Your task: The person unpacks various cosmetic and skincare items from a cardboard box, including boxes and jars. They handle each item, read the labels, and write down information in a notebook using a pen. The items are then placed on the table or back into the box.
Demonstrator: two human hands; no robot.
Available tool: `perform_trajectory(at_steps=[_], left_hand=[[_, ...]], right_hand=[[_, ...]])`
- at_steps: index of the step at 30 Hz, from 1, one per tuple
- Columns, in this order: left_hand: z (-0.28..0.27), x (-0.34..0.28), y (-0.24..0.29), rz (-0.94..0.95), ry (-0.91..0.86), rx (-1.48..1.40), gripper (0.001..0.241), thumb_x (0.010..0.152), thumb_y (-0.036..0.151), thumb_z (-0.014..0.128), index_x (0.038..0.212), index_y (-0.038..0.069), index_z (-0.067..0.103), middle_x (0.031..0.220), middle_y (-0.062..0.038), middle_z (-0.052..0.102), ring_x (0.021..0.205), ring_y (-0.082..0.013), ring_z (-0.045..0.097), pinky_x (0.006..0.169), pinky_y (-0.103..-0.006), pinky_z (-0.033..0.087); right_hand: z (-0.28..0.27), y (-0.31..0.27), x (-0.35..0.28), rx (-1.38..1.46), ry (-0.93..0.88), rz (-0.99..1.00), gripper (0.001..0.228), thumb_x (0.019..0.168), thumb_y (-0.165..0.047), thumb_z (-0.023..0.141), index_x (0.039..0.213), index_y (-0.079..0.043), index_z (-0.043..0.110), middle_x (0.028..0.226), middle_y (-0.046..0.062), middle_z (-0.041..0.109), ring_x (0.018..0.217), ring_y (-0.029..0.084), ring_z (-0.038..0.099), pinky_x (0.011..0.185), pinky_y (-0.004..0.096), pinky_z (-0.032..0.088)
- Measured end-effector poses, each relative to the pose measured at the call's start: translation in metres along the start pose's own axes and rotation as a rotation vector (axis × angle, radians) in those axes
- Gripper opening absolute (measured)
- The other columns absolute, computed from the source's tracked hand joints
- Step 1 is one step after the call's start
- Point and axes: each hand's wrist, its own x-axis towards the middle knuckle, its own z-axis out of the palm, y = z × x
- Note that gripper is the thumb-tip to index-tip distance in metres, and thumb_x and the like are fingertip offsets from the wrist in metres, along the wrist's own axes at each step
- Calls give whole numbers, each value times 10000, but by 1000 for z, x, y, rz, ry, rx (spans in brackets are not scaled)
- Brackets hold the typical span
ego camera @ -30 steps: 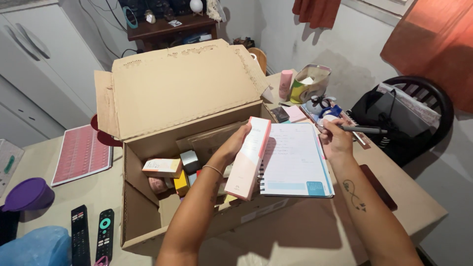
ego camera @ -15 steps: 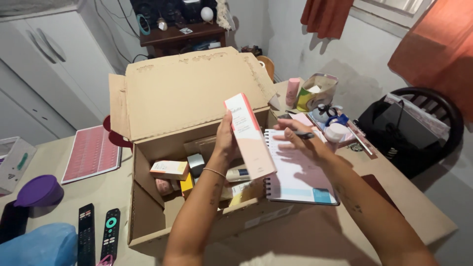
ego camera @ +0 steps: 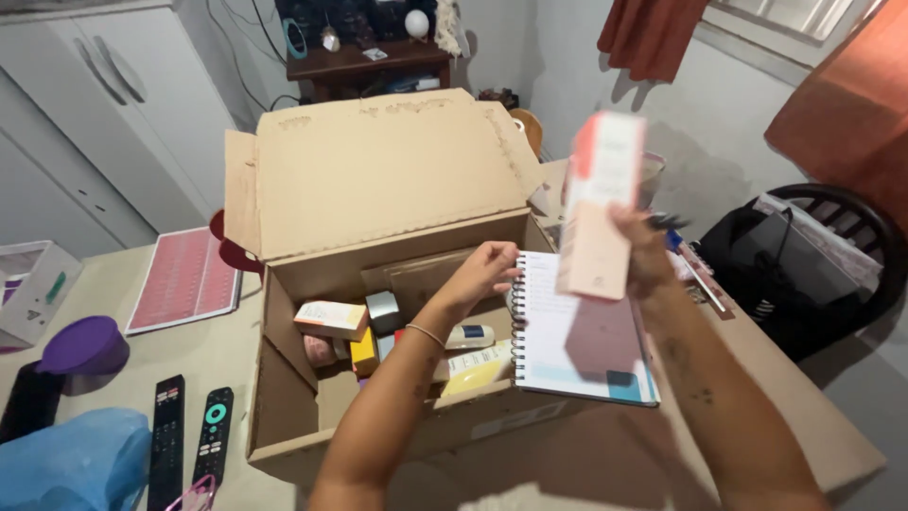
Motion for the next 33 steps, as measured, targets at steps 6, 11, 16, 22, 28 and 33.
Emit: perform_trajectory(at_steps=[6,11,16,22,28,33], left_hand=[[7,-27,5,145,163,719,805,770,537,849,1337,33,579,1353,-262,576,1243,-423,610,1052,-507,500],[5,-18,-2,274,170,1001,761,805,531,756,1349,39,555,1414,-179,551,1319,-293,525,1068,-408,425],[67,-44,57,153,142,984,674,851,515,681,1353,82,561,1525,-147,477,1389,-282,480,1068,-430,416],[137,-16,66,361,-14,926,527,820,317,829,1224,49,622,1305,-244,605,1158,-493,627,977,-582,503],[192,53,71,388,-6,1003,508,824,353,819,1210,80,631,1207,-204,662,1120,-447,664,961,-549,535],[226,140,58,451,61,1165,714,754,383,868,1324,133,517,1284,-203,601,1106,-494,648,950,-589,535]], right_hand=[[-94,-53,12,-226,145,-303,358,858,-246,783,1170,-142,643,1013,31,685,871,102,698,757,261,613],[-164,-94,10,-544,84,-229,430,776,-258,718,1137,-29,667,1088,78,729,911,161,689,765,267,535],[-240,-81,32,-730,200,-157,565,739,-265,755,1226,-28,595,1179,92,692,1008,196,657,844,319,513],[-338,-56,90,-798,155,-277,617,822,-430,904,1126,40,645,959,211,656,910,312,642,770,420,529],[-368,-46,148,-1100,-35,-104,571,677,-334,933,1058,20,698,1033,258,702,1065,432,656,911,486,505],[-391,37,234,-908,-267,-6,776,646,7,905,1361,-79,616,1192,204,704,995,329,715,1041,468,518]])
